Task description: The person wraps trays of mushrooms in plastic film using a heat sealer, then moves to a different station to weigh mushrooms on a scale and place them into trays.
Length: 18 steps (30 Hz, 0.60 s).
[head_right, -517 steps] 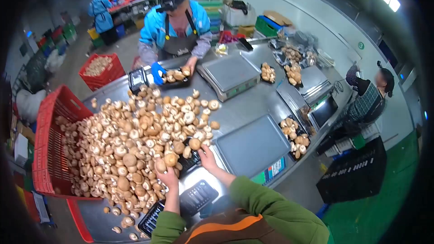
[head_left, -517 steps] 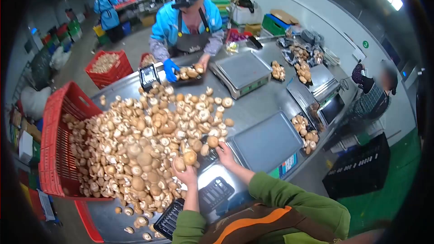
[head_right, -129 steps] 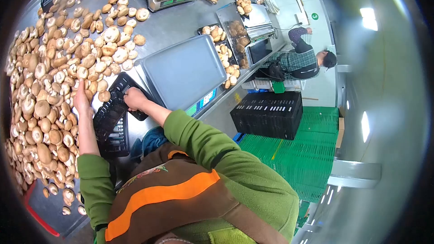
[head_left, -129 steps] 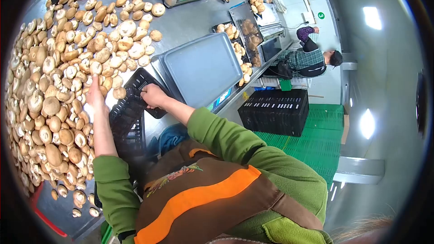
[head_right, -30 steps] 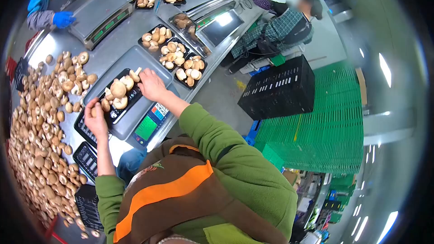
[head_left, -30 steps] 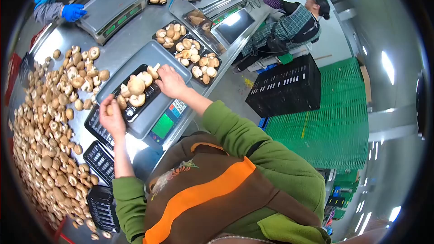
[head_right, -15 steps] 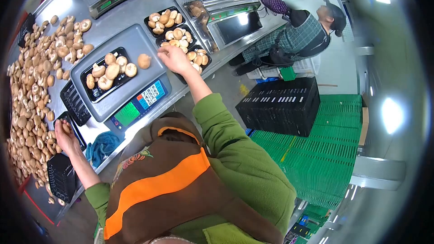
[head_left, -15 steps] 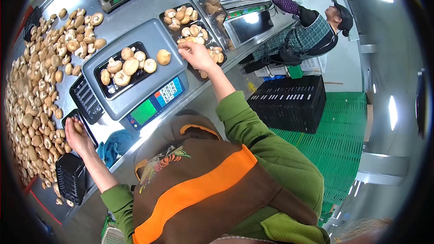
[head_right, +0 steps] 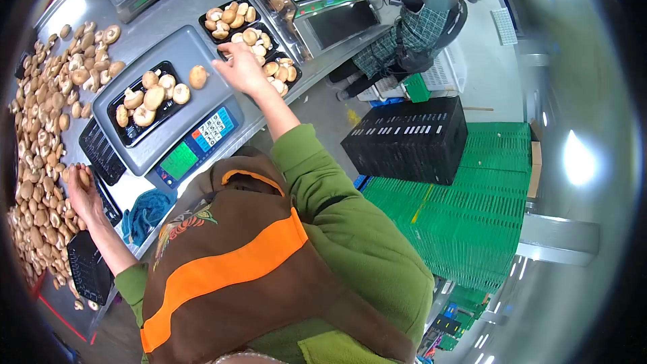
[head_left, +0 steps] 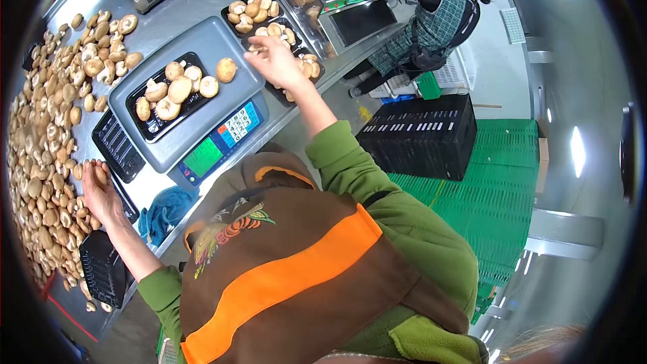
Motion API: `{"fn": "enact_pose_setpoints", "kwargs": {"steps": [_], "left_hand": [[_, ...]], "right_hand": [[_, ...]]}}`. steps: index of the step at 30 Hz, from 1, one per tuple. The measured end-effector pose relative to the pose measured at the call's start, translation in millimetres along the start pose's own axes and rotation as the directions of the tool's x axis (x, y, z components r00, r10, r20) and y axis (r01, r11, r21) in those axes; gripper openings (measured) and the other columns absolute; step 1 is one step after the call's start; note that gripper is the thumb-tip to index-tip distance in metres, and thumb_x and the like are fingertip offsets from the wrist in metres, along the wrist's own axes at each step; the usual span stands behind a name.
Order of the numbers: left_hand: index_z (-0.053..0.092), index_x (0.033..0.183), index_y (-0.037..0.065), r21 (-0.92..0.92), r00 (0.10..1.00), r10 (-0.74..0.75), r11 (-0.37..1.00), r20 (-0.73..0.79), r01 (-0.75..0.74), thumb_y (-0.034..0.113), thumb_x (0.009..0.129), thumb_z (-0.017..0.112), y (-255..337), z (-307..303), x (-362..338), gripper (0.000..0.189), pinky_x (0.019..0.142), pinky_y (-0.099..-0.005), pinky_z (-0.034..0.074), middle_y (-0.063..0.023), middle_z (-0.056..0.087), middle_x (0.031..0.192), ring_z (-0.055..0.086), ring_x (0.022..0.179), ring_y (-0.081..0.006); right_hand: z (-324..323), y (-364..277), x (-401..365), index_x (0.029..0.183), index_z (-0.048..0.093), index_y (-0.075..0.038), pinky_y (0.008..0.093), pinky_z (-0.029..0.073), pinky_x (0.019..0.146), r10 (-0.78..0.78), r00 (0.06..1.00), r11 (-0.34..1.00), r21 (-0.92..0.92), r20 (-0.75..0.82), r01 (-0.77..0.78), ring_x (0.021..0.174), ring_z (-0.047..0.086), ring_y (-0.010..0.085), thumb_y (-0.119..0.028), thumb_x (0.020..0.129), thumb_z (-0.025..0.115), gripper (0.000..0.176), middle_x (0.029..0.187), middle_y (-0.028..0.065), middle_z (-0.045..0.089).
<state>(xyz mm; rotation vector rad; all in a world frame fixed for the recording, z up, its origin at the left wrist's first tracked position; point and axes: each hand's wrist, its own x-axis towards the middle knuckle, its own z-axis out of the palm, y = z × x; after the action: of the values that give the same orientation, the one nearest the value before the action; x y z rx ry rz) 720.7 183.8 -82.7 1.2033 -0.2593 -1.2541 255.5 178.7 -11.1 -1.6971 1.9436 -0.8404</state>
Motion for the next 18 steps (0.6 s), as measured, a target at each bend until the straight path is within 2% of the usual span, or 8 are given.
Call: {"fn": "enact_pose_setpoints", "kwargs": {"steps": [3,7,9,10,11,13,17,18], "left_hand": [[0.05,0.118,-0.008,0.042,0.999,0.024,0.999,0.043,-0.026,0.007,0.088,0.061,-11,9,1,0.035,0.086,-0.0315,0.051,-0.0125,0.059,0.104,0.059,0.096,-0.0198],[0.047,0.124,-0.006,0.181,0.986,0.077,0.978,0.148,-0.103,0.006,0.088,0.061,-19,60,-30,0.041,0.092,-0.0309,0.048,-0.014,0.057,0.109,0.057,0.1,-0.0197],[0.049,0.124,-0.001,0.539,0.917,0.226,0.752,0.329,-0.379,0.007,0.087,0.063,-14,93,-61,0.04,0.093,-0.0296,0.046,-0.0116,0.057,0.115,0.056,0.103,-0.0171],[0.052,0.123,0.004,0.445,0.835,0.293,0.738,0.465,-0.507,0.01,0.087,0.064,-26,99,-63,0.038,0.093,-0.0284,0.046,-0.009,0.056,0.119,0.055,0.106,-0.0137],[0.052,0.124,0.005,0.394,0.811,0.26,0.77,0.524,-0.502,0.011,0.085,0.066,-41,107,-65,0.042,0.097,-0.0327,0.043,-0.0109,0.054,0.125,0.052,0.114,-0.0202],[0.053,0.124,0.005,0.545,0.551,0.361,0.128,0.753,-0.829,0.011,0.08,0.07,-40,123,-76,0.047,0.103,-0.0381,0.036,-0.0118,0.051,0.129,0.047,0.122,-0.0288],[0.057,0.119,0.006,0.535,0.525,0.411,0.101,0.745,-0.839,0.011,0.076,0.072,-48,114,-73,0.046,0.104,-0.0403,0.034,-0.012,0.051,0.13,0.044,0.123,-0.0316],[0.057,0.119,0.006,0.569,0.558,0.409,0.107,0.722,-0.815,0.013,0.077,0.072,-46,110,-72,0.045,0.103,-0.0401,0.035,-0.0128,0.052,0.127,0.045,0.12,-0.0312]], "right_hand": [[10,-10,2,0.12,0.055,-0.005,0.0358,0.048,0.085,0.039,0.994,0.998,0.053,0.098,-0.044,0.095,0.059,0.0282,-0.026,0.078,0.069,0.049,0.114,0.0166,0.052],[24,-14,4,0.12,0.055,-0.005,0.0377,0.047,0.088,-0.101,0.988,0.989,-0.099,0.116,0.112,0.1,0.057,0.028,-0.028,0.078,0.07,0.051,0.111,0.0168,0.054],[32,-14,6,0.12,0.055,-0.006,0.04,0.045,0.09,-0.209,0.971,0.958,-0.175,0.115,0.226,0.102,0.055,0.0315,-0.026,0.076,0.07,0.05,0.112,0.0172,0.054],[34,-17,6,0.118,0.056,-0.006,0.0407,0.045,0.09,-0.211,0.969,0.952,-0.199,0.127,0.234,0.104,0.054,0.0328,-0.024,0.075,0.07,0.049,0.111,0.017,0.054],[36,-21,5,0.118,0.056,-0.006,0.0407,0.045,0.09,-0.219,0.968,0.95,-0.201,0.124,0.241,0.104,0.054,0.0328,-0.024,0.075,0.07,0.049,0.111,0.017,0.054],[42,-22,5,0.115,0.058,-0.006,0.0399,0.045,0.09,-0.162,0.973,0.966,-0.177,0.163,0.19,0.104,0.055,0.0321,-0.023,0.074,0.071,0.046,0.111,0.0164,0.055],[46,-15,11,0.113,0.059,-0.005,0.0409,0.046,0.089,-0.147,0.985,0.976,-0.147,0.094,0.16,0.1,0.056,0.0357,-0.022,0.071,0.072,0.047,0.103,0.0183,0.057],[46,-15,14,0.111,0.06,-0.004,0.0382,0.048,0.088,-0.145,0.989,0.985,-0.092,0.022,0.147,0.099,0.059,0.0301,-0.02,0.07,0.073,0.047,0.106,0.0163,0.058]]}}
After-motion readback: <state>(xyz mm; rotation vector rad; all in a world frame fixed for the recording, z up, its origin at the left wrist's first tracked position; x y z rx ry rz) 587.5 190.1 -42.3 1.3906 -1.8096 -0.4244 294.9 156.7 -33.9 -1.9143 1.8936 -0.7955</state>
